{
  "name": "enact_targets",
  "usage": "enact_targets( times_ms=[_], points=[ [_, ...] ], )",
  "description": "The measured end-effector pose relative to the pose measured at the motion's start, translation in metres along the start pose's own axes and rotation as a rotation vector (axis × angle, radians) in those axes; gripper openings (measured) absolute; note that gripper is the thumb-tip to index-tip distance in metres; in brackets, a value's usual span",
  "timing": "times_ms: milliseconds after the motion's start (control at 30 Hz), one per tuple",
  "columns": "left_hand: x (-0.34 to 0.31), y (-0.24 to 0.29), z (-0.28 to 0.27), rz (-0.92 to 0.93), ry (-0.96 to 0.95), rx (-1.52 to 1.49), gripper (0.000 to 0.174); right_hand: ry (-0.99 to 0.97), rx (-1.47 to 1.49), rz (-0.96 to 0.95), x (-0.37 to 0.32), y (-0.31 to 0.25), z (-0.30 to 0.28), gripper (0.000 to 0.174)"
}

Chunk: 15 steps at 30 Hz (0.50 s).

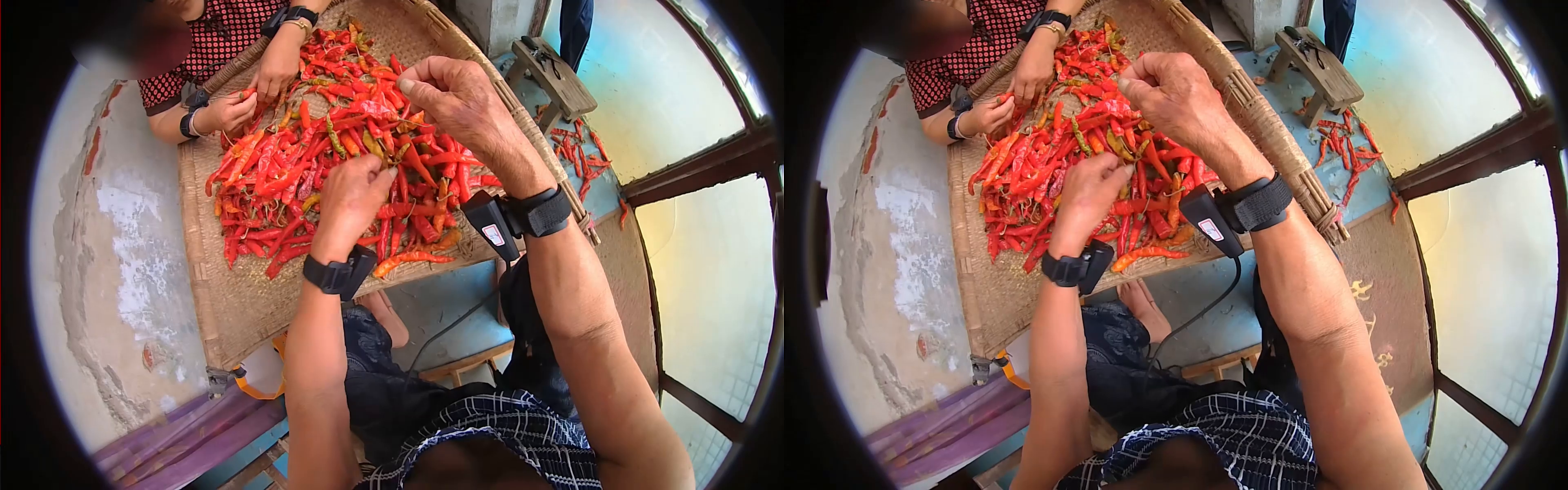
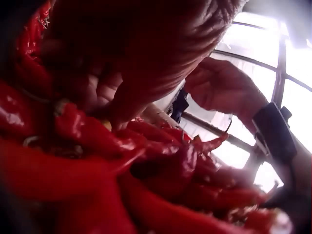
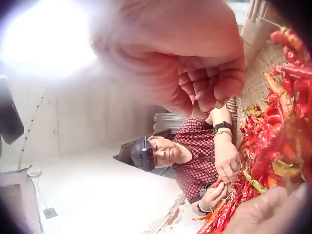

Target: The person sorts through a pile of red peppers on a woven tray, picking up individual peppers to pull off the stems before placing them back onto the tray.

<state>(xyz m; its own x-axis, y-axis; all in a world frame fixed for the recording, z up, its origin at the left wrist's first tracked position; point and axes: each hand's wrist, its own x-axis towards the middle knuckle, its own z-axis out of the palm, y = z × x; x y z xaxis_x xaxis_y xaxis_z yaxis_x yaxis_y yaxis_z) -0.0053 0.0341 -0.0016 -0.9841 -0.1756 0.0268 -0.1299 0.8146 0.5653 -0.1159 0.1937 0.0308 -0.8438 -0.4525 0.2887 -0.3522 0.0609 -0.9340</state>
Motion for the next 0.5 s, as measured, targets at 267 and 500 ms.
enact_targets(
  times_ms=[267,500],
  points=[
    [-0.002,-0.008,-0.063,-0.168,0.529,-0.474,0.025,0.019,-0.004,-0.010,0.000,0.002,0.000,0.022],
    [-0.003,-0.012,-0.056,0.073,0.708,0.545,0.040,0.016,-0.008,-0.068,0.001,0.003,0.004,0.022]
  ],
)
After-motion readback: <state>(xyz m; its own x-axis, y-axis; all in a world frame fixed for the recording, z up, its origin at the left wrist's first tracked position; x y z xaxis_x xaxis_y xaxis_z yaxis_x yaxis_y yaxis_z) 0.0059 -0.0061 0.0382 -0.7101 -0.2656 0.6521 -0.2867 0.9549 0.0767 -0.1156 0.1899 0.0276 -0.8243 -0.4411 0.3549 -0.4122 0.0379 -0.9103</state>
